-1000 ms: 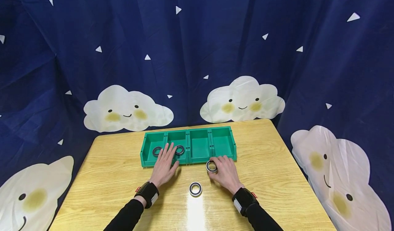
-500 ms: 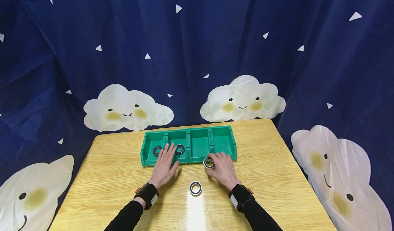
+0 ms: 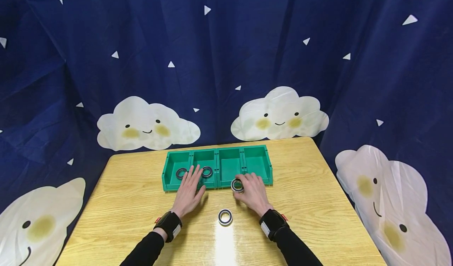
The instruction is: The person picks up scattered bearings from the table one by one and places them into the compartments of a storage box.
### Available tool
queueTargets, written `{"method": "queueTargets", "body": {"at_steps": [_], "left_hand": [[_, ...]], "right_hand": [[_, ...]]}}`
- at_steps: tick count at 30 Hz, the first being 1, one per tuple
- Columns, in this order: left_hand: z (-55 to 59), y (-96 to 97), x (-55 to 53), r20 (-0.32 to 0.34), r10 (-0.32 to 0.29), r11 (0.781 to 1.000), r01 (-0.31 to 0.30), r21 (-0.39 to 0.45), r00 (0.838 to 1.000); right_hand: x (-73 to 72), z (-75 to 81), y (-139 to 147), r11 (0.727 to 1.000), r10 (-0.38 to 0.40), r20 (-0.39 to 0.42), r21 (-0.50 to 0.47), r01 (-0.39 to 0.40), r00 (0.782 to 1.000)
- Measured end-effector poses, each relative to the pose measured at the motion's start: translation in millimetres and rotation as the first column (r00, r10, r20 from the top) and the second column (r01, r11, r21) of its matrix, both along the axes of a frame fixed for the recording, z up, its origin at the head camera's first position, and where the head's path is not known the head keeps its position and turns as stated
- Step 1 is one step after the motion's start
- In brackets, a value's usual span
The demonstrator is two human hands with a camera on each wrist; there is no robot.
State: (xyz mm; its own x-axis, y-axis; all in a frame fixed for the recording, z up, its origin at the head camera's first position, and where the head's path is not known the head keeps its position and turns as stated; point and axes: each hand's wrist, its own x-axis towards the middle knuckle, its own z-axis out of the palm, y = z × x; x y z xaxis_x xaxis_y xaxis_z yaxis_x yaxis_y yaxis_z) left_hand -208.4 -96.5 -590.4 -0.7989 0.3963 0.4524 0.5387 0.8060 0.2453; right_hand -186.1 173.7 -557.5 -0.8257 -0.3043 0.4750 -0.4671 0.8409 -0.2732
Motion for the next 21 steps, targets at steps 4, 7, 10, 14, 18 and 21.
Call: {"method": "queueTargets", "body": {"at_steps": [4,7,10,14,18,21], "left_hand": [[0.5,-1.1,1.3,0.017,0.001,1.0,-0.001,0.006,1.0],[0.7,-1.7,2.7,0.025,-0.003,1.0,0.002,0.017,1.0],[0.5,-2.4,3.5,0.017,-0.01,1.0,0.01,0.026,1.0],[0.3,-3.4,5.2,0.011,-0.021,0.999,0.021,0.038,1.0],[-0.9,-3.7,8.1,0.023,-0.037,0.998,0.035,0.057,0.999],[-2.3,-3.4,10.2,0.028,-0.043,0.997,0.041,0.071,0.999]], "right_hand": [[-2.4,0.9,-4,1.0,-0.015,0.01,0.016,0.015,1.0],[-4.0,1.8,-7,1.0,-0.016,-0.005,0.007,0.016,1.0],[-6.3,2.9,-8,1.0,-0.014,-0.022,0.003,0.014,1.0],[-11.1,4.9,-10,1.0,-0.02,-0.021,0.015,0.02,1.0],[-16.3,7.2,-11,0.999,-0.03,-0.004,0.021,0.03,1.0],[-20.1,9.4,-12,0.999,-0.036,0.012,0.022,0.036,0.999]]}}
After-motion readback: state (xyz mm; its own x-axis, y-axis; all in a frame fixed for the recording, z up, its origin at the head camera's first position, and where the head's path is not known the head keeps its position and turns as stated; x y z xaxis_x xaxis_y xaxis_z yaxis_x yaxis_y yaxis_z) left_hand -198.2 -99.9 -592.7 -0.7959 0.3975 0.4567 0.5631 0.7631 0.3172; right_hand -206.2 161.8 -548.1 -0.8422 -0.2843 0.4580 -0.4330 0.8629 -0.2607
